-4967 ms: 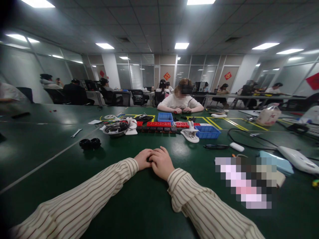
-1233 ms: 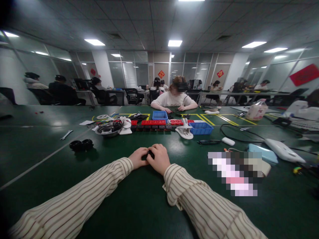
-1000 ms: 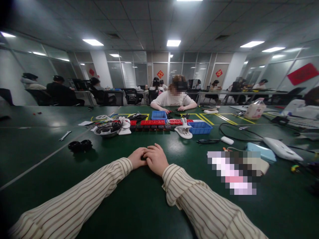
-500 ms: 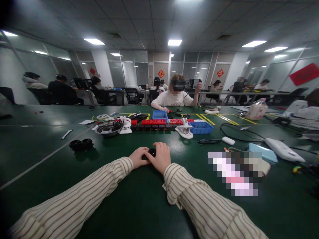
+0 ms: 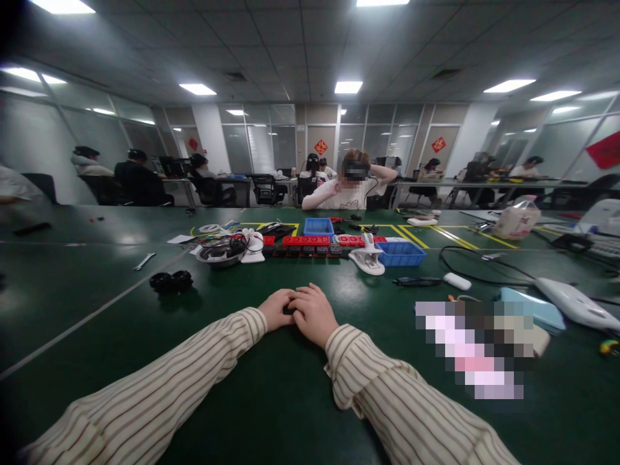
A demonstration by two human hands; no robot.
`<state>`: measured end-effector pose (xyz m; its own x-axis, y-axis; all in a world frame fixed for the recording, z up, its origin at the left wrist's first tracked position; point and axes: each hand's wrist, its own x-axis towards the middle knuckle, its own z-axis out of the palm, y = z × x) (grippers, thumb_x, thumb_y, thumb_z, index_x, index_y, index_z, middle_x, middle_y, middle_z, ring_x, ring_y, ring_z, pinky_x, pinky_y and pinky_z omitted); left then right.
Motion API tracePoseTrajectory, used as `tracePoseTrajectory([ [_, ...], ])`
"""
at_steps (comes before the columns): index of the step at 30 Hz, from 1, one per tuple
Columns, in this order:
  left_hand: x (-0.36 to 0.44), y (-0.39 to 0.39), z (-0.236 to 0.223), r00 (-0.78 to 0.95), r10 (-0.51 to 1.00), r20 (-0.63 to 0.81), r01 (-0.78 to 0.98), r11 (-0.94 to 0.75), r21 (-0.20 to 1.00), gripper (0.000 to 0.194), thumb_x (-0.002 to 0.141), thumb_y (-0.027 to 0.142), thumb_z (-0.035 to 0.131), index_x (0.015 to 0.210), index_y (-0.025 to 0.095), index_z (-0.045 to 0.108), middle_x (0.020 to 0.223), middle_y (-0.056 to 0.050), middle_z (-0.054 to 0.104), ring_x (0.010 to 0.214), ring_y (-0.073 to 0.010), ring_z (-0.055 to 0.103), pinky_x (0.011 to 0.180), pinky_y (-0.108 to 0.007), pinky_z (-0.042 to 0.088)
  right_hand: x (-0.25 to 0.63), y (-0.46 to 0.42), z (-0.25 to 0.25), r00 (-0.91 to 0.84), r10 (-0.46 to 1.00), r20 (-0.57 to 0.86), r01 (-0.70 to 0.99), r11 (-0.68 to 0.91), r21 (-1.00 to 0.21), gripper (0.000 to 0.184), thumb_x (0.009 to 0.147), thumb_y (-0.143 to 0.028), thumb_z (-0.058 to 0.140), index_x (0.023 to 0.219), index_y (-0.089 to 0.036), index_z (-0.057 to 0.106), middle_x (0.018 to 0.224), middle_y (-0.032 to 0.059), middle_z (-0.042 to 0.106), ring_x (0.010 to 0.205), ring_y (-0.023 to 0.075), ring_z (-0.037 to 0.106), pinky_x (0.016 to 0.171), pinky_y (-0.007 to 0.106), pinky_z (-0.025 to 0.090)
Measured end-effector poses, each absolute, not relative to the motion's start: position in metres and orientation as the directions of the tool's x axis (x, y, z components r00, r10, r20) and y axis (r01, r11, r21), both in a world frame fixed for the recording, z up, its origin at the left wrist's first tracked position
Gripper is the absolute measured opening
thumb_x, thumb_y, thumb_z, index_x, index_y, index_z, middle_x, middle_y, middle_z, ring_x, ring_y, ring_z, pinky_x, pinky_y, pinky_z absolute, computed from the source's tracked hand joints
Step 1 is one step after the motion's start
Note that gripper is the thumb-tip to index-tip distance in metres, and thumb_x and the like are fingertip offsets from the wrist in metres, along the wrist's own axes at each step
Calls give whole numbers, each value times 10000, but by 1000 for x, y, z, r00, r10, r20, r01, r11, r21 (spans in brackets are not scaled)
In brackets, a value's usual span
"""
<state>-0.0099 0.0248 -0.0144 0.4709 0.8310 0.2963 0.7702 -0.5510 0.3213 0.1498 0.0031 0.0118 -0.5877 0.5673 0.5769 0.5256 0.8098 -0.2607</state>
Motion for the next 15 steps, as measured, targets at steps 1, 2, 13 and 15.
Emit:
tracePoseTrajectory([
  [1,-10,25,-14,471,830,297,769,-552,322,345,647,345,658,936,159,623,1005,-75,592,976,-249,521,890,-347,399,150,3,12,-598,557,576,514,818,-258,294,674,-51,420,794,-208,638,973,-4,652,1051,189,492,1006,417,252],
  [2,-10,25,-14,471,830,299,768,-552,324,346,647,346,658,939,163,623,1003,-70,594,971,-246,524,885,-345,402,151,3,12,-606,549,576,504,825,-256,315,667,-44,412,813,-210,636,976,-8,653,1080,190,479,1024,424,228],
  [13,-10,23,-14,461,834,302,767,-546,336,376,660,355,652,968,147,599,1027,-89,586,972,-252,521,883,-363,404,150,2,10,-327,703,631,666,645,-374,408,737,-363,556,1050,-109,490,1005,129,540,947,261,472,825,423,380],
  [15,-10,22,-13,464,832,305,765,-549,337,372,666,370,646,968,157,600,1019,-84,587,963,-247,524,879,-362,408,150,6,8,-301,728,616,684,615,-393,415,730,-408,570,1011,-110,499,940,121,543,885,259,485,772,418,394],
])
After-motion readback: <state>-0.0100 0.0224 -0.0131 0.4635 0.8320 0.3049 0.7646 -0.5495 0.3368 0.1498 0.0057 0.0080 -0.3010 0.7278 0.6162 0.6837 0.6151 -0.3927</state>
